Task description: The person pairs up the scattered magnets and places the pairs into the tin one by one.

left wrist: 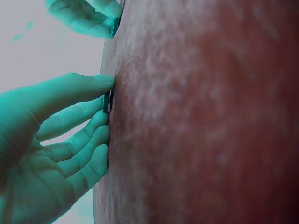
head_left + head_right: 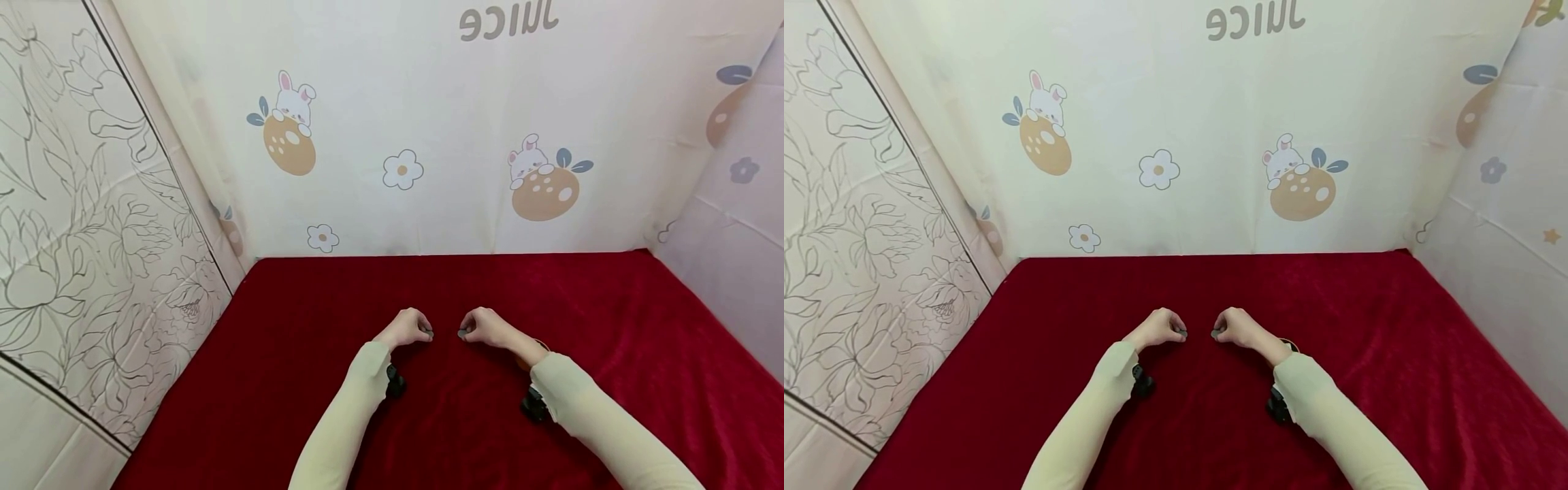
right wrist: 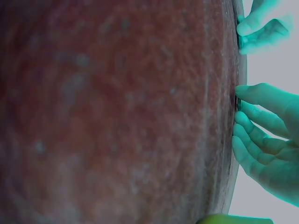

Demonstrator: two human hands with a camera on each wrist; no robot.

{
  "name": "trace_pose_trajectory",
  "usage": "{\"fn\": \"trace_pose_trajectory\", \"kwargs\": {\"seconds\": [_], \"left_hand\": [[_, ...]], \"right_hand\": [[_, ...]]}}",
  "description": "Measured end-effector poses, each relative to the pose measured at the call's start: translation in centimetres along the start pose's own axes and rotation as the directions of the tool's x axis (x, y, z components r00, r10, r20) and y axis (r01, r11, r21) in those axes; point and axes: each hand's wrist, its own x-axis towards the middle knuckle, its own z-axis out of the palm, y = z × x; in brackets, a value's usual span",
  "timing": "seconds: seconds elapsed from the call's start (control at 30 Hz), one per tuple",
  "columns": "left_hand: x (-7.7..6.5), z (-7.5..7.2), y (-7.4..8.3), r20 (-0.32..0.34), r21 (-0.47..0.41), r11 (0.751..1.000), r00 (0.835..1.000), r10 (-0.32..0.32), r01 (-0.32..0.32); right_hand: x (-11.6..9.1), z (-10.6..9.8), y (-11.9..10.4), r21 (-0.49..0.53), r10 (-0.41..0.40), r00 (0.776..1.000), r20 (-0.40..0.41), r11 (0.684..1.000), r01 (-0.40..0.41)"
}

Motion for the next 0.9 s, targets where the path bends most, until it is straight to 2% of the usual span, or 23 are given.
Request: {"fn": "trace_pose_trajectory", "kwargs": {"seconds": [0.4, 0.9], "left_hand": [[0.4, 0.9, 1.2, 0.048, 0.006, 1.000, 0.999, 0.008, -0.009], [0.8, 1.6, 2.0, 0.074, 0.060, 0.997, 0.997, 0.034, -0.038]], "right_hand": [[0.3, 0.5, -1.0, 0.010, -0.044, 0.998, 0.038, 0.999, 0.043], [0.3, 0.7, -1.4, 0.007, -0.044, 0.996, 0.076, 0.999, 0.044]]}}
